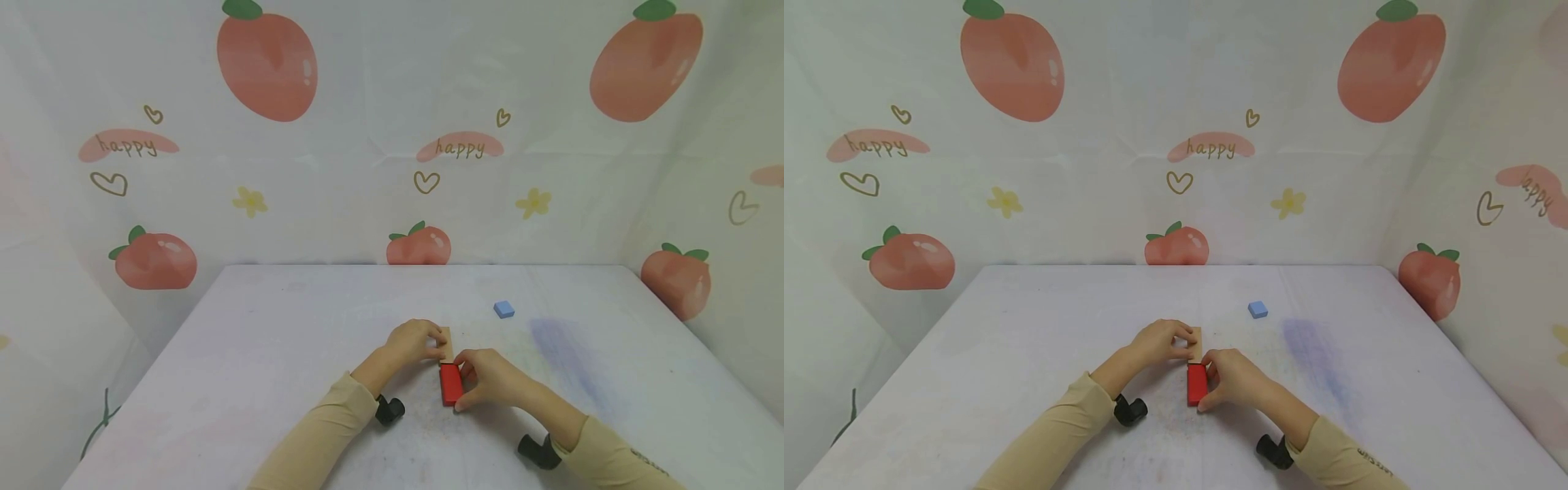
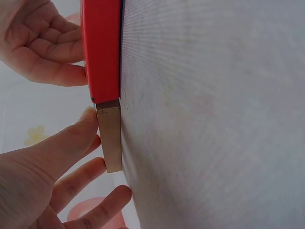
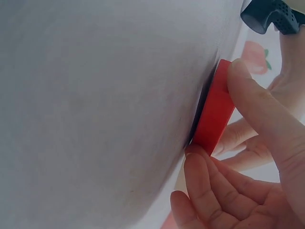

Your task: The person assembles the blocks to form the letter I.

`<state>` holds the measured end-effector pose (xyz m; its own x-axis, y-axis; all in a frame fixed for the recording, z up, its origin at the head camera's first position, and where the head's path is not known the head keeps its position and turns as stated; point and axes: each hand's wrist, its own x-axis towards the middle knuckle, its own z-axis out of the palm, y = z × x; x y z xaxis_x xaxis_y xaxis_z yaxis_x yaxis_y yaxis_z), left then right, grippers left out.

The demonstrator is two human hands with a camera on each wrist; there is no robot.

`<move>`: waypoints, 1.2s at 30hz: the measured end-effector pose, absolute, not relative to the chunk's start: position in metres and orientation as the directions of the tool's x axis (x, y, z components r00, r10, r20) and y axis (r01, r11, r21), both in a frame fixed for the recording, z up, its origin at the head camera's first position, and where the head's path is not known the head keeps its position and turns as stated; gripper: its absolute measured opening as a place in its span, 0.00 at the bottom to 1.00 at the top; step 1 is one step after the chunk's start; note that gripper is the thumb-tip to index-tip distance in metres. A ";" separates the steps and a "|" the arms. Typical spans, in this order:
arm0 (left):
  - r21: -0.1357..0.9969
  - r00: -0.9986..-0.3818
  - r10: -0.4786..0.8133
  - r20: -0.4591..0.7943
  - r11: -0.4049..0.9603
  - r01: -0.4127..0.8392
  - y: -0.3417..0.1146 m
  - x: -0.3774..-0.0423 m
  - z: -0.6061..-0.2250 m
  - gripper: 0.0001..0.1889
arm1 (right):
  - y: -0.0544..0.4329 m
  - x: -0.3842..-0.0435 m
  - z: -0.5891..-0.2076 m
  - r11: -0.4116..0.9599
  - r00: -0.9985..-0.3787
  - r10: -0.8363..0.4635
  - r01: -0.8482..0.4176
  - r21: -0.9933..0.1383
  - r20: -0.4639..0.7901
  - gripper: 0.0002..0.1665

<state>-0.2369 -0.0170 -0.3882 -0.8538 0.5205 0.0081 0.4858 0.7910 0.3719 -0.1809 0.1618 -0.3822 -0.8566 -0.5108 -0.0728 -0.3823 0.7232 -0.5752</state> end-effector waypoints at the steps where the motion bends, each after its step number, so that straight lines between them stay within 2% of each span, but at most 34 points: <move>1: 0.371 -0.853 0.521 0.009 0.791 0.487 -0.017 -0.237 -0.388 0.15 | 0.162 -0.181 -0.382 0.723 -0.857 -0.510 -0.382 -0.576 -0.073 0.35; 11: 0.374 -0.860 0.510 -0.002 0.798 0.472 -0.017 -0.238 -0.389 0.16 | 0.161 -0.180 -0.382 0.700 -0.846 -0.532 -0.413 -0.583 -0.040 0.36; 19: 0.366 -0.859 0.512 -0.004 0.800 0.475 -0.016 -0.238 -0.388 0.16 | 0.165 -0.182 -0.381 0.704 -0.839 -0.539 -0.395 -0.590 -0.081 0.37; 26: 0.360 -0.850 0.526 0.014 0.791 0.495 -0.017 -0.238 -0.389 0.15 | 0.171 -0.184 -0.381 0.681 -0.817 -0.570 -0.411 -0.606 -0.086 0.33; 36: 0.344 -0.845 0.535 0.028 0.788 0.510 -0.017 -0.238 -0.389 0.15 | 0.169 -0.183 -0.379 0.684 -0.823 -0.559 -0.392 -0.615 -0.098 0.31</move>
